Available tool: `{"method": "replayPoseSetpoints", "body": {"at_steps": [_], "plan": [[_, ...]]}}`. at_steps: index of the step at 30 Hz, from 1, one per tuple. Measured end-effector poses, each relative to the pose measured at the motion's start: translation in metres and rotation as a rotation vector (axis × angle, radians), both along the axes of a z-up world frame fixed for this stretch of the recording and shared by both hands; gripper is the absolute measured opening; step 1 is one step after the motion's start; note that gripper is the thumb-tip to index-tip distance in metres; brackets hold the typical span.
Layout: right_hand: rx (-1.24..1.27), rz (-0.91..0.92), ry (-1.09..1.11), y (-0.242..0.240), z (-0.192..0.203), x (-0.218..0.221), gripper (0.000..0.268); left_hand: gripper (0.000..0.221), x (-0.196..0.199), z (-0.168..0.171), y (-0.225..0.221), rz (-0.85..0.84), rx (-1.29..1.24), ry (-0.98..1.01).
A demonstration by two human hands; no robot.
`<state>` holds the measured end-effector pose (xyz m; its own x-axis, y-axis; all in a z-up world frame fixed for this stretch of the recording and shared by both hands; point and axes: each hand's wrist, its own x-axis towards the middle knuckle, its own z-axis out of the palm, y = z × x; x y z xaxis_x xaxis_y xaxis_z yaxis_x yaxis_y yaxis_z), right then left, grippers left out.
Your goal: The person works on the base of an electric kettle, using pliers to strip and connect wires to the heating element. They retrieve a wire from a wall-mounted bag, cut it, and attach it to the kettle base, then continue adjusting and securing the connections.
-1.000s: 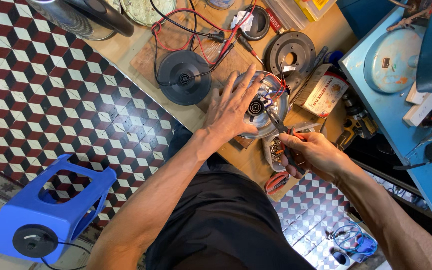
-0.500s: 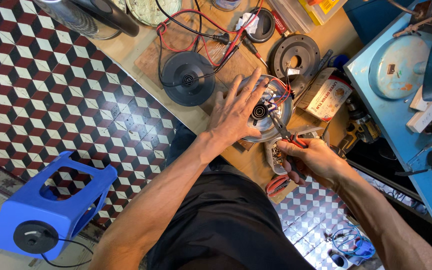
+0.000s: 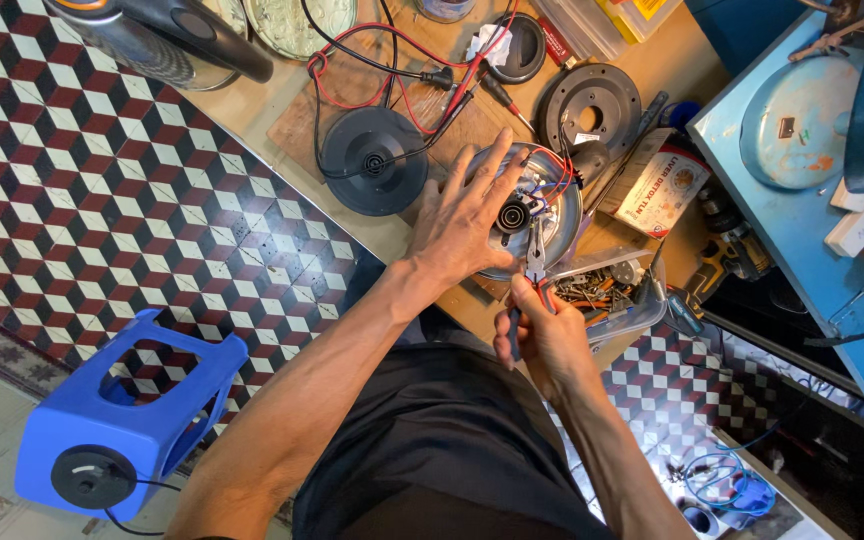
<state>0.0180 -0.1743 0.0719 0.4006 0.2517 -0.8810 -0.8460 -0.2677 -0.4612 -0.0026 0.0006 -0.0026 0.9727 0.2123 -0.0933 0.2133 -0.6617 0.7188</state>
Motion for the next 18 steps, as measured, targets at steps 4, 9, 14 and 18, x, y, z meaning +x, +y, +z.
{"method": "replayPoseSetpoints", "body": {"at_steps": [4, 9, 14, 18], "plan": [[0.057, -0.155, -0.056, 0.015, -0.011, -0.024, 0.027, 0.141, 0.0, 0.001, 0.0, 0.005, 0.038, -0.049], [0.102, -0.258, -0.124, 0.031, -0.024, -0.042, 0.028, 0.138, -0.002, -0.001, 0.003, -0.022, 0.042, -0.014], [0.133, -0.222, -0.086, 0.024, -0.024, -0.038, 0.033, 0.139, -0.001, 0.001, 0.006, -0.035, 0.024, -0.018], [0.105, -0.1, 0.034, 0.003, -0.011, -0.016, 0.037, 0.138, -0.002, 0.001, 0.005, -0.028, -0.013, -0.011]]}}
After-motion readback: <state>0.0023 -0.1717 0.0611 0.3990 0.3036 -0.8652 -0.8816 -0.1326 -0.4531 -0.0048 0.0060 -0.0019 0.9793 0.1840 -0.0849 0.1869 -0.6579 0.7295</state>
